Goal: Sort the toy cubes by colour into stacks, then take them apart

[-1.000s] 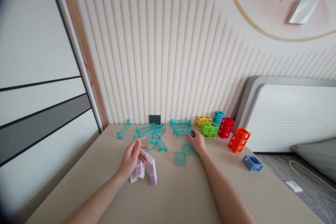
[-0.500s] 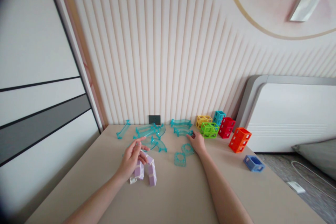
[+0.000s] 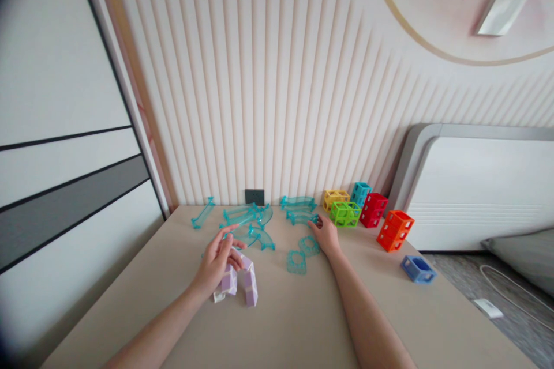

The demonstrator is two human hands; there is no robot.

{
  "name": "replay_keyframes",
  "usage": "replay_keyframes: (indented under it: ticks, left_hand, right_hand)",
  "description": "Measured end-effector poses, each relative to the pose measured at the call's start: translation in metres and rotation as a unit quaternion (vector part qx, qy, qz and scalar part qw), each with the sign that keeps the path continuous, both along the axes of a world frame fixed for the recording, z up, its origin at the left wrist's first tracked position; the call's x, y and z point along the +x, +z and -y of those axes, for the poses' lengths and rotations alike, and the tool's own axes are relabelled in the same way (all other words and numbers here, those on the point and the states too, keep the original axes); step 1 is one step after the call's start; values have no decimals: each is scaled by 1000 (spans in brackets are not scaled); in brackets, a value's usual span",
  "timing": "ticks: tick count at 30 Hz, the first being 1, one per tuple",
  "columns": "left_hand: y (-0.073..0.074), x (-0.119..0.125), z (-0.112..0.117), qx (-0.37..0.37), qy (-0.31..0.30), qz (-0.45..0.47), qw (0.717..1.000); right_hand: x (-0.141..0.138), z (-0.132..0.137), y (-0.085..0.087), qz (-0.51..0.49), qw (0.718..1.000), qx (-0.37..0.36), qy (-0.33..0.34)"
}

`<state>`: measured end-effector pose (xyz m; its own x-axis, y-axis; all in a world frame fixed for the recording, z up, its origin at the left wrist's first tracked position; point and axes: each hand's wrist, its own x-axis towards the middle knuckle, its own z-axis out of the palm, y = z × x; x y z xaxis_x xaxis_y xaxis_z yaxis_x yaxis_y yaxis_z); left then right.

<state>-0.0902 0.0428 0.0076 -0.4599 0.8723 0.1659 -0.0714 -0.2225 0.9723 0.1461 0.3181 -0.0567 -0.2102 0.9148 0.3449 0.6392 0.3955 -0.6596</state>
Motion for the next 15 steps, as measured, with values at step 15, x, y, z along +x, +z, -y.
replay_keyframes:
  ticks: [15]
  left_hand:
    - [1,1,1,-6,0,2,1000]
  right_hand:
    - [0,-1,-2,-5,1000,0,4]
